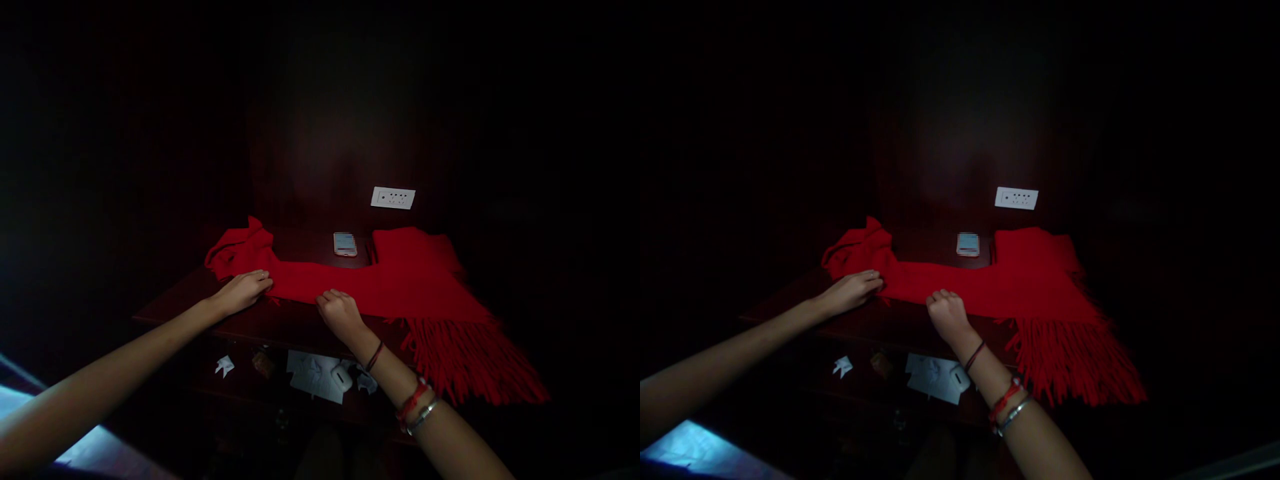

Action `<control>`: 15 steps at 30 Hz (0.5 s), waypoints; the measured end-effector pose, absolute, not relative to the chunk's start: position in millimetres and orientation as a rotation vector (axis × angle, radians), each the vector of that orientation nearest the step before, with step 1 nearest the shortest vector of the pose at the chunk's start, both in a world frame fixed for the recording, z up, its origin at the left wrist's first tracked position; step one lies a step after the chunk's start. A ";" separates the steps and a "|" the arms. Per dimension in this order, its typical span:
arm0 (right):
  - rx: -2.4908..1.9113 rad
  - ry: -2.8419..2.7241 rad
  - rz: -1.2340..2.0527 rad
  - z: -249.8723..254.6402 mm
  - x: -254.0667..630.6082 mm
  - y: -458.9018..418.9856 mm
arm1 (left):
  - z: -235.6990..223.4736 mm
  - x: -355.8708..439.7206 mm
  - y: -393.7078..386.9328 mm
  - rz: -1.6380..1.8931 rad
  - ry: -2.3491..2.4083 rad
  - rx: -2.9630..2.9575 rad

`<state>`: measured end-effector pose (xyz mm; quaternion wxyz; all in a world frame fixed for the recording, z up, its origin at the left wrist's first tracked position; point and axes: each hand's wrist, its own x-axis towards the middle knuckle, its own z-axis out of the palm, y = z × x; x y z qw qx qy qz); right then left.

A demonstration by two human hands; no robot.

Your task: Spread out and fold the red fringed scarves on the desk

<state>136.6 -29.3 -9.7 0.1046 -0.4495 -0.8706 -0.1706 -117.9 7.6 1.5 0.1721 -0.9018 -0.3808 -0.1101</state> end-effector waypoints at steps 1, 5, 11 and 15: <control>-1.307 -2.561 -0.509 -10.4 136.1 -29.2 | 2.8 -116.3 7.1 -0.294 -1.086 -2.557; -1.235 -2.567 -0.547 -11.6 134.8 -28.9 | 6.9 -107.4 1.7 -0.240 -0.960 -2.593; -1.245 -2.591 -0.531 -11.9 134.3 -28.2 | -1.7 -80.4 -0.4 -0.217 -0.853 -2.625; -1.248 -2.560 -0.496 -13.2 132.5 -26.9 | -8.8 -72.2 3.7 -0.295 -0.889 -2.601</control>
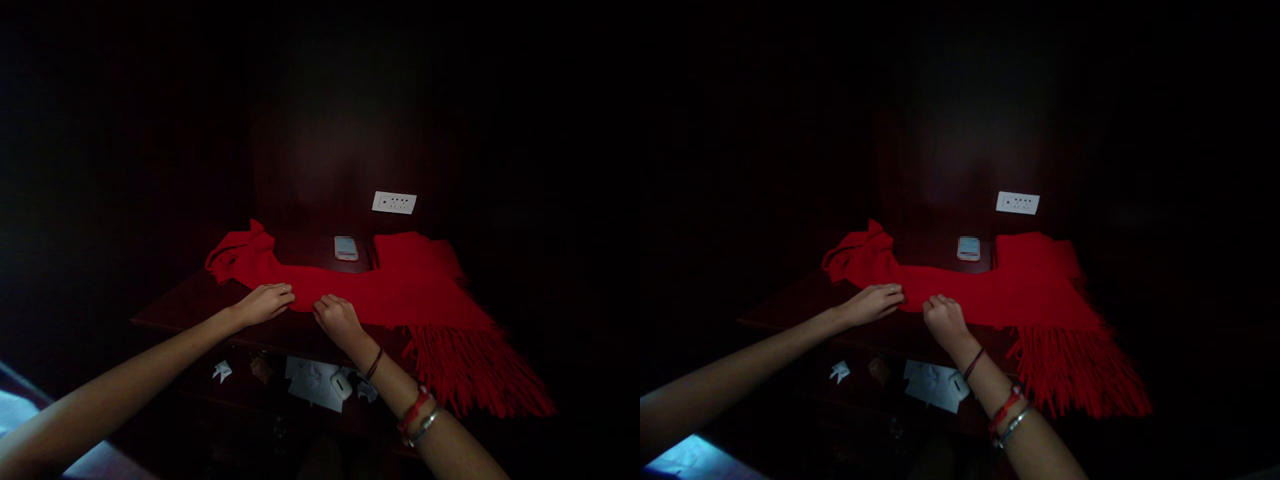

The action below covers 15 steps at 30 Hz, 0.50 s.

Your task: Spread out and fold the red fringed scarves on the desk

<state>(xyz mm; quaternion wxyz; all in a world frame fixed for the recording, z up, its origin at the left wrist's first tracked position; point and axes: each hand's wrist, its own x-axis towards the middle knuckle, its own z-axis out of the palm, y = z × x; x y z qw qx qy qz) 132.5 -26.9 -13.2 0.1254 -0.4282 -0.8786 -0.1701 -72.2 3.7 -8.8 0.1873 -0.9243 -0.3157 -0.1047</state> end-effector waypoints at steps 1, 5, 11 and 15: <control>-1.237 -2.561 -0.492 -13.4 131.7 -26.3 | -9.5 -71.7 4.1 -0.312 -0.897 -2.595; -1.229 -2.586 -0.505 -14.1 129.1 -24.1 | -9.9 -70.2 2.5 -0.317 -0.840 -2.596; -1.204 -2.595 -0.517 -13.9 129.3 -24.4 | -7.8 -68.0 -0.3 -0.298 -0.806 -2.582; -1.235 -2.563 -0.505 -14.2 132.2 -25.6 | -7.1 -69.3 -0.5 -0.313 -0.814 -2.616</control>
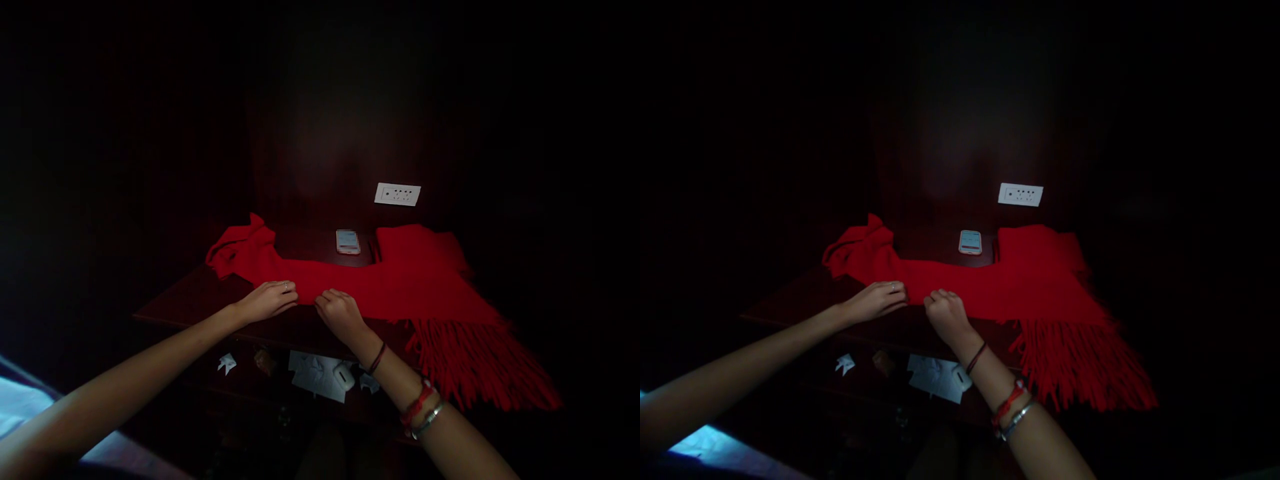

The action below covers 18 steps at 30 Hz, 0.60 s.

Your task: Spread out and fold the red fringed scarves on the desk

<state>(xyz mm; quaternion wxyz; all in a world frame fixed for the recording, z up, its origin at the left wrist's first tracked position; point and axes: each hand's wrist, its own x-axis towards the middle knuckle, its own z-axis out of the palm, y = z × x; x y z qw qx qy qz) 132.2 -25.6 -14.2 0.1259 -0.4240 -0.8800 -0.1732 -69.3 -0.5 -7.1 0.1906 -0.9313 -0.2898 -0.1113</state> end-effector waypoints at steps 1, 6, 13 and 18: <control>-1.239 -2.560 -0.504 -14.3 133.0 -26.0 | -7.2 -69.8 -0.7 -0.310 -0.806 -2.632; -1.220 -2.602 -0.478 -15.0 134.2 -29.0 | -4.5 -72.0 -3.6 -0.250 -0.751 -2.713; -1.243 -2.463 -0.144 -10.3 148.7 -29.6 | 15.9 -61.4 8.7 -0.453 -0.912 -2.909; -1.646 -2.491 0.159 -9.4 165.2 -15.3 | 3.1 -44.9 29.0 -0.233 -1.317 -2.853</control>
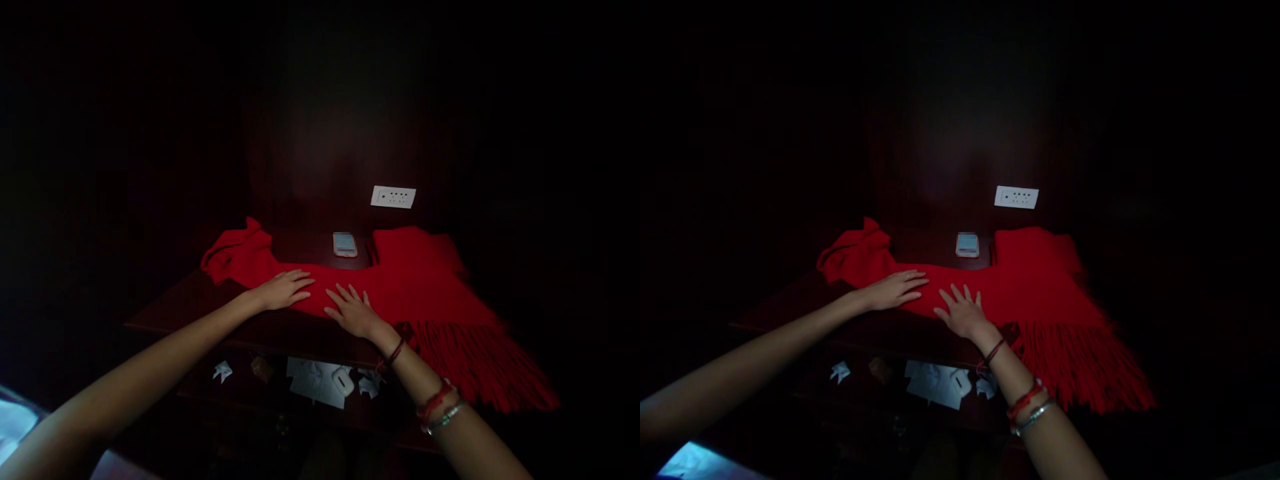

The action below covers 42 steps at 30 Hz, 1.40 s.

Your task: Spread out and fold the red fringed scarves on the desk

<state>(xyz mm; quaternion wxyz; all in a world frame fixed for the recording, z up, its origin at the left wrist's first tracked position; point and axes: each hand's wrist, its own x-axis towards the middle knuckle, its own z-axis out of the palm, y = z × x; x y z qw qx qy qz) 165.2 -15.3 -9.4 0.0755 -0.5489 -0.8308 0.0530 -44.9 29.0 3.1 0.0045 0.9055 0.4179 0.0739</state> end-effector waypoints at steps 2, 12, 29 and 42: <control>-1.738 -2.532 0.255 -11.1 167.4 -12.5 | -4.0 -43.1 31.3 0.008 1.470 2.680; -1.871 -2.386 0.073 15.9 187.4 10.1 | 15.0 -6.3 50.1 -0.038 1.557 2.620; -2.298 -2.096 -0.103 14.0 337.1 31.0 | -24.2 28.2 75.4 0.087 1.630 2.552; -2.037 -2.240 -0.120 25.2 338.5 -11.2 | -20.6 32.3 71.8 0.212 1.504 2.736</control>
